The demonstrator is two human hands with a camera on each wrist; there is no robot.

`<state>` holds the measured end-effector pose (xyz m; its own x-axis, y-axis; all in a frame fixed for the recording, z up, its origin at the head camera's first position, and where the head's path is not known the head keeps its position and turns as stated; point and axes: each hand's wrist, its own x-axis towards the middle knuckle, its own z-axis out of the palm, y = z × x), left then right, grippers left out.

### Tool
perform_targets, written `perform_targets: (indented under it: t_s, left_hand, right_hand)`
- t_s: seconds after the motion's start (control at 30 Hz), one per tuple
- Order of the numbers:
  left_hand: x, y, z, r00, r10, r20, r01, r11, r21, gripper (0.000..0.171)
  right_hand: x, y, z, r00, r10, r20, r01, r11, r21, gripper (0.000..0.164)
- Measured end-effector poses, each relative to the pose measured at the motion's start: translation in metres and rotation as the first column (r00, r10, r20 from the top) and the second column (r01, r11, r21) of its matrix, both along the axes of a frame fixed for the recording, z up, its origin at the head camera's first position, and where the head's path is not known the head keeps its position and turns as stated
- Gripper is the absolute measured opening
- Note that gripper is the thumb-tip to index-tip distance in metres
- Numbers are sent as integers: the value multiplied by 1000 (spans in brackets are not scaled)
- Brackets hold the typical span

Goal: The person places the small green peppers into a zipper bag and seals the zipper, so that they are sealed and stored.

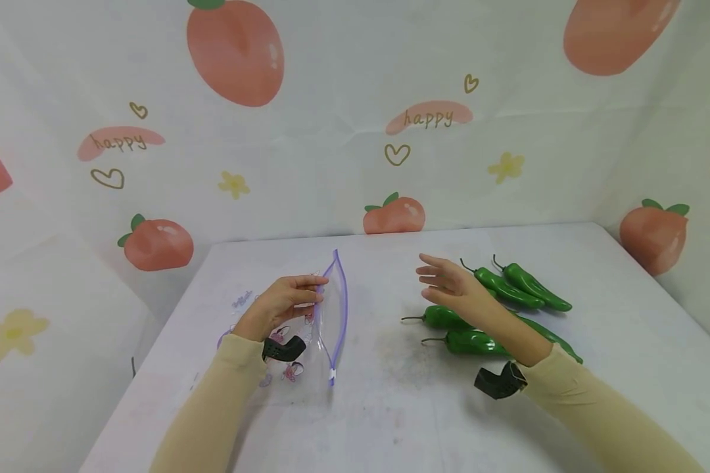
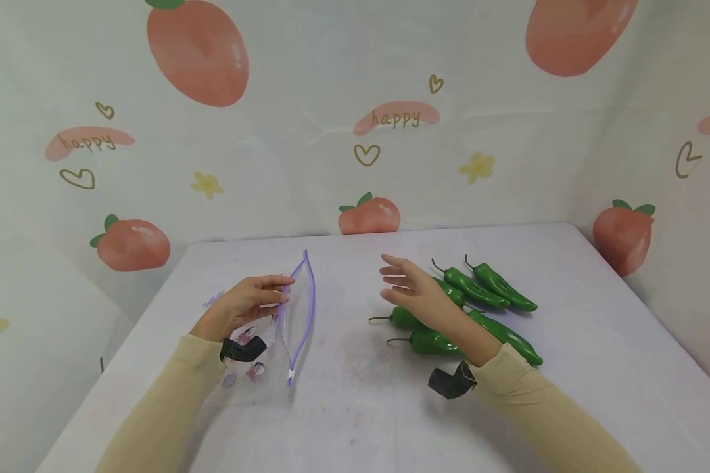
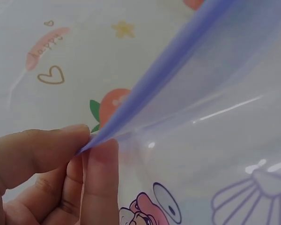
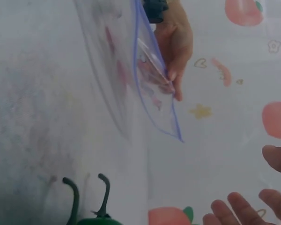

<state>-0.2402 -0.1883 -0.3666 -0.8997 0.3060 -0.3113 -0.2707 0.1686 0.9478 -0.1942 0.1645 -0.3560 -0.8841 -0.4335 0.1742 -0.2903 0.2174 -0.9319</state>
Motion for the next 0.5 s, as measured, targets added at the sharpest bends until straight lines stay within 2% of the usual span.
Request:
perform_targets:
  t_s: [0.27,0.5]
  left_hand:
    - [1,1,0,1000,-9,-9,9,1000,-1,50]
    - [4,1,0,1000,-24,-18,24,1000,5,50]
  right_hand:
    - [12,17,-6,1000,-17,-25,17,1000,-2,61]
    - [16,30,-16,991,-17,-130,11,999,-43,56]
